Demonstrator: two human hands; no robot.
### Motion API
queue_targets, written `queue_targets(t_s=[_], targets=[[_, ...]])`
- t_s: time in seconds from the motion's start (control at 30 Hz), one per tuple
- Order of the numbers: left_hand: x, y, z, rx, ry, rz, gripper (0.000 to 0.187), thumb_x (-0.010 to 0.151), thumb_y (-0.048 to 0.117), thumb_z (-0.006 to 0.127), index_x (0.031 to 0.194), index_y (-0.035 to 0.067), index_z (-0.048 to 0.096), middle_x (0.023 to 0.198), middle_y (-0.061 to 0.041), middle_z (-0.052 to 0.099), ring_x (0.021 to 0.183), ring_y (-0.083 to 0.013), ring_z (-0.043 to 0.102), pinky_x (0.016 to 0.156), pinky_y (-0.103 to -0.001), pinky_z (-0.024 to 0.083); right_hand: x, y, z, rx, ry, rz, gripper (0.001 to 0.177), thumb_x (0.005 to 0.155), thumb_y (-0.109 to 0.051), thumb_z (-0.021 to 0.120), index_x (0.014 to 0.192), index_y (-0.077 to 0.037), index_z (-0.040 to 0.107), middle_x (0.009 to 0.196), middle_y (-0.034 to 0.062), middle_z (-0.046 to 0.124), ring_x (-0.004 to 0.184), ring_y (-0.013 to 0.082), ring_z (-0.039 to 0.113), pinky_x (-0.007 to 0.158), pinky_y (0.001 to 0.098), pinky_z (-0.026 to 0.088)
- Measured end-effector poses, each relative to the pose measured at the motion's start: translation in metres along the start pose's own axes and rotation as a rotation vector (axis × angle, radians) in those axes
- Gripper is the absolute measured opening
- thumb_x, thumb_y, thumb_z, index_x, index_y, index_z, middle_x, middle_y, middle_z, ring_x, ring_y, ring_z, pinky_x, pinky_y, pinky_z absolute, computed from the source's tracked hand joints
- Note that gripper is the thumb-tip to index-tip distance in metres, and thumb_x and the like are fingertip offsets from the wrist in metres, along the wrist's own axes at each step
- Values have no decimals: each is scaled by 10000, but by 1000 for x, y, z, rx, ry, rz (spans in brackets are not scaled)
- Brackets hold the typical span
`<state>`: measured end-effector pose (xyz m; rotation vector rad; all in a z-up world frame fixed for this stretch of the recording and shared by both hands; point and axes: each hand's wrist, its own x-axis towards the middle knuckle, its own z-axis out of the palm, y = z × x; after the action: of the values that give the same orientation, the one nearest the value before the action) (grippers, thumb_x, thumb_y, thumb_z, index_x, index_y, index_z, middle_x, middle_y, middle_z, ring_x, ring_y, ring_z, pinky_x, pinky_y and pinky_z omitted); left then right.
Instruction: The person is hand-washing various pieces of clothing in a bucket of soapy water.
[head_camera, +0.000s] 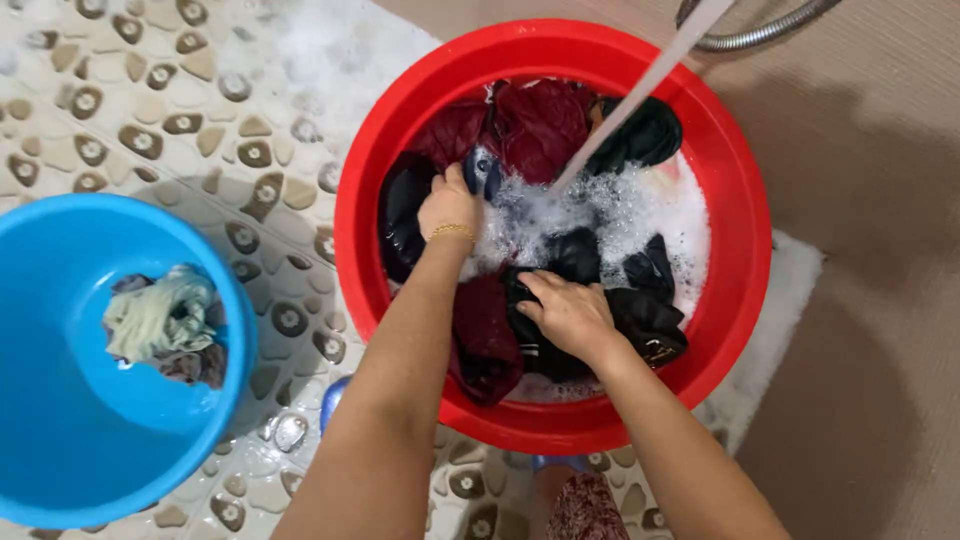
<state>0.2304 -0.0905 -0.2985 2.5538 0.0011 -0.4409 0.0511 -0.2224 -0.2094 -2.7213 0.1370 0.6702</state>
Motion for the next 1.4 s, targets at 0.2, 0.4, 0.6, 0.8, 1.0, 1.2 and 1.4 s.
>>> queue_targets(t_s=[0.2,0.4,0.6,0.8,1.0,1.2,1.4], targets=[[4,-3,-57,3,2,302,335,903,271,648,1197,112,669,1110,-206,707,1029,-390,678,908,-491,529,22,13,-17,188,29,5,479,969,-391,624,1405,-193,595,1427,85,604,1268,301,595,1043,441,499],[-68,57,-183,-414,-214,445,247,924,169,597,1130,60,678,894,-109,726,828,-236,684,766,-374,548,24,-21,-42,724,464,46,660,892,-187,730,1477,-71,447,1429,124,577,1175,245,634,904,390,553],[-106,80,-213,-804,-282,756,160,1002,84,556,1138,24,616,985,0,670,899,-47,615,829,-228,557,40,-28,-33,1059,623,-308,695,922,-99,771,1481,-4,370,1372,108,535,1249,200,547,1051,359,461],[-85,60,-229,-893,-348,812,238,994,45,660,1218,50,581,1014,22,625,927,-60,591,854,-236,533,32,-9,-27,1266,519,-186,338,1004,-86,678,1317,6,592,1220,31,680,1103,134,626,1025,306,507],[-37,-18,-157,-345,-258,677,464,745,49,843,1153,166,654,928,-59,584,912,-220,585,831,-335,518,-10,36,-36,1174,537,137,574,908,-119,734,1406,-54,454,1151,84,691,1002,179,660,883,329,529],[-43,-21,-126,-129,-395,687,514,684,68,880,1149,218,720,1066,-148,607,1063,-332,596,967,-382,500,-38,13,-58,383,715,164,671,796,-219,830,1377,-60,534,1160,196,635,1074,334,611,941,432,489],[-47,-12,-124,-26,-481,676,574,650,53,844,1187,156,669,1058,-147,612,1070,-336,603,959,-391,494,-15,-33,-36,62,636,-208,543,793,-247,839,1275,-97,639,1266,133,620,1210,358,552,1043,490,420]])
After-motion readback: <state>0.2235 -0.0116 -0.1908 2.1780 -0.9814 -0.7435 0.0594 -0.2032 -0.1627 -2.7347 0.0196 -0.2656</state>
